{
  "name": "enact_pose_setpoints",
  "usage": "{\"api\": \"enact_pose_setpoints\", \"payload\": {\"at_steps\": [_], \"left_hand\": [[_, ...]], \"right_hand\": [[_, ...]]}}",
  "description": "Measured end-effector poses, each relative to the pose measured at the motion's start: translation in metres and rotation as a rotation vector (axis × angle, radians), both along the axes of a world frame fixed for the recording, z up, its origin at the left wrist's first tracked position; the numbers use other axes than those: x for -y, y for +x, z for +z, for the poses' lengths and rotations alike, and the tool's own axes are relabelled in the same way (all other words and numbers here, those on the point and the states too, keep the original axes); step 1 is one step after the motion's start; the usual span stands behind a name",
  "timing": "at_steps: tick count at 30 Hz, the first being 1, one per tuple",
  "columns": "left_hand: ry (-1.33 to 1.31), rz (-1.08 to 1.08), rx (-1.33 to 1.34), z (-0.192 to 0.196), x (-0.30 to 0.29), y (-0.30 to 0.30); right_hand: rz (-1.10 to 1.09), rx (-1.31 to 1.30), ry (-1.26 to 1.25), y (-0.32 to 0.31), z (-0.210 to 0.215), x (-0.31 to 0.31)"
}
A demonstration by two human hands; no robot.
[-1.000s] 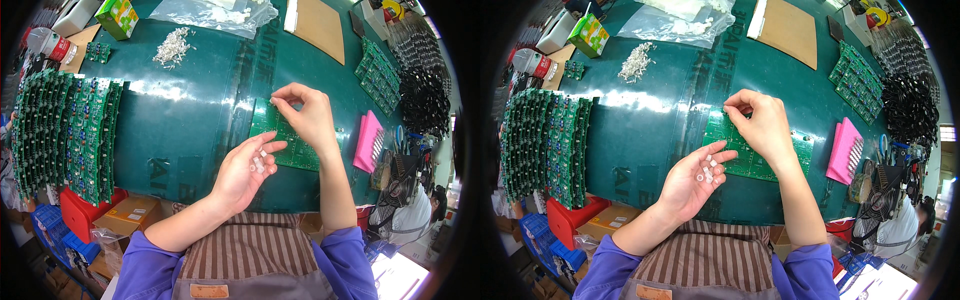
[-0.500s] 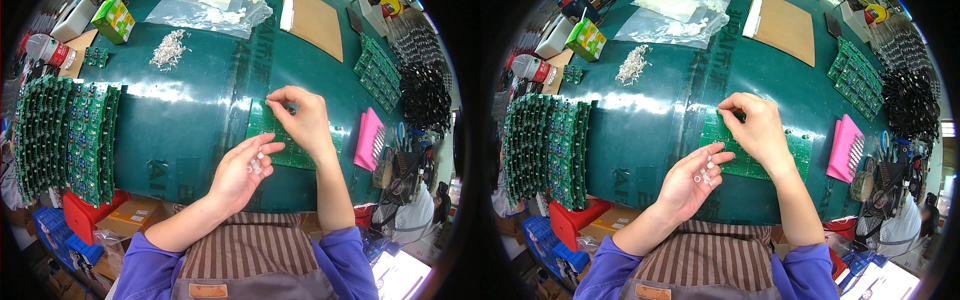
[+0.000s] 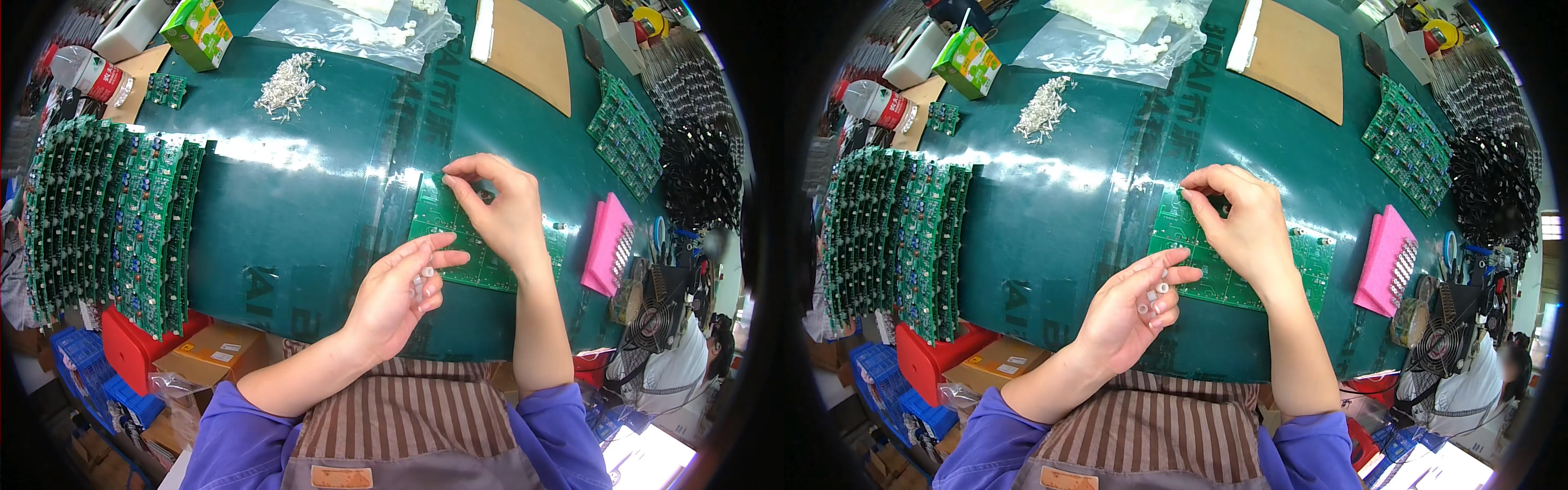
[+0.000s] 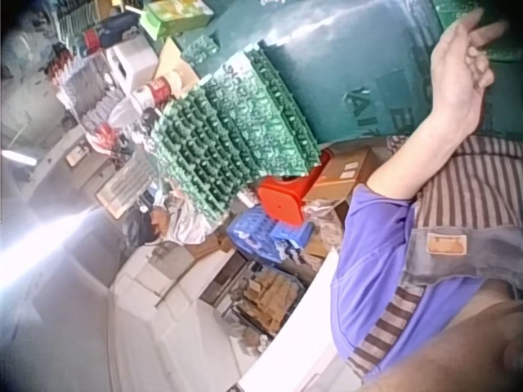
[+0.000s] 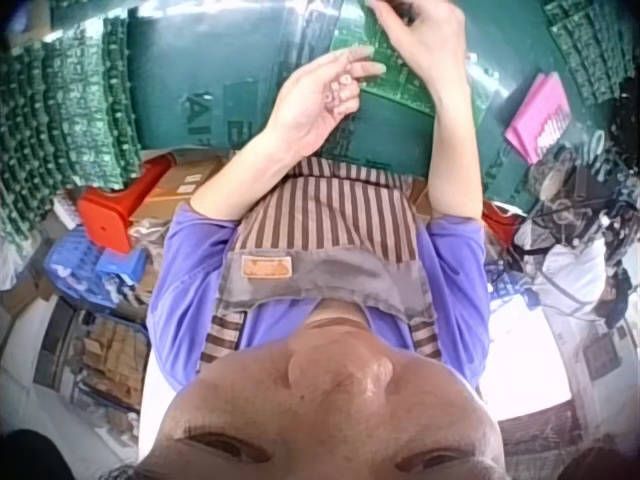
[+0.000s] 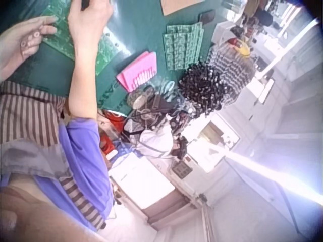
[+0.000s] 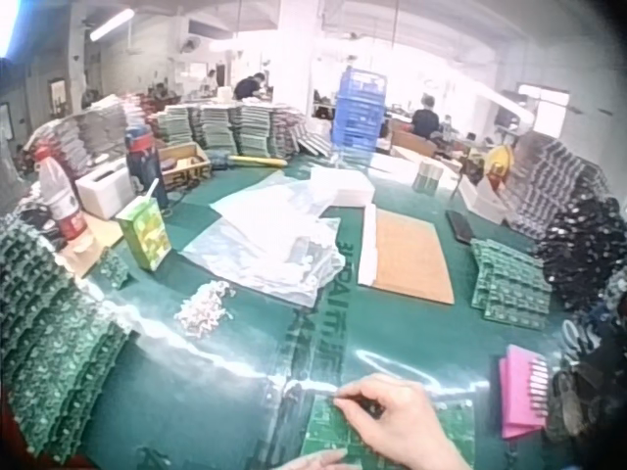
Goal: The person assembles small metal components onto printed circuit boards by hand.
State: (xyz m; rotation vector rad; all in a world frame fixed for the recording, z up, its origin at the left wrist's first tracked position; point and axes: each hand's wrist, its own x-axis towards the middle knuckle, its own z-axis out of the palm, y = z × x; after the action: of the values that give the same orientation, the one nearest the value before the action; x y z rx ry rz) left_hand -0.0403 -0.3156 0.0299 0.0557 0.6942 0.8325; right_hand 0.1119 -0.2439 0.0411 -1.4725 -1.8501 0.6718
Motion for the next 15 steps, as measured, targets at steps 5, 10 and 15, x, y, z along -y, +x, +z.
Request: {"api": "enact_pose_setpoints", "payload": {"at_steps": [5,10,15], "left_hand": [[0.008,-0.011,0.003,0.001,-0.001,0.002],[0.025,-0.014,-0.014,0.001,-0.001,0.001],[0.050,-0.016,-0.035,0.000,0.002,0.002]], "right_hand": [[0.025,0.011,0.089,0.004,-0.008,0.001],[-0.029,-0.048,0.096,-0.002,-0.012,0.004],[0.022,0.013,0.105,0.006,-0.012,0.008]]}}
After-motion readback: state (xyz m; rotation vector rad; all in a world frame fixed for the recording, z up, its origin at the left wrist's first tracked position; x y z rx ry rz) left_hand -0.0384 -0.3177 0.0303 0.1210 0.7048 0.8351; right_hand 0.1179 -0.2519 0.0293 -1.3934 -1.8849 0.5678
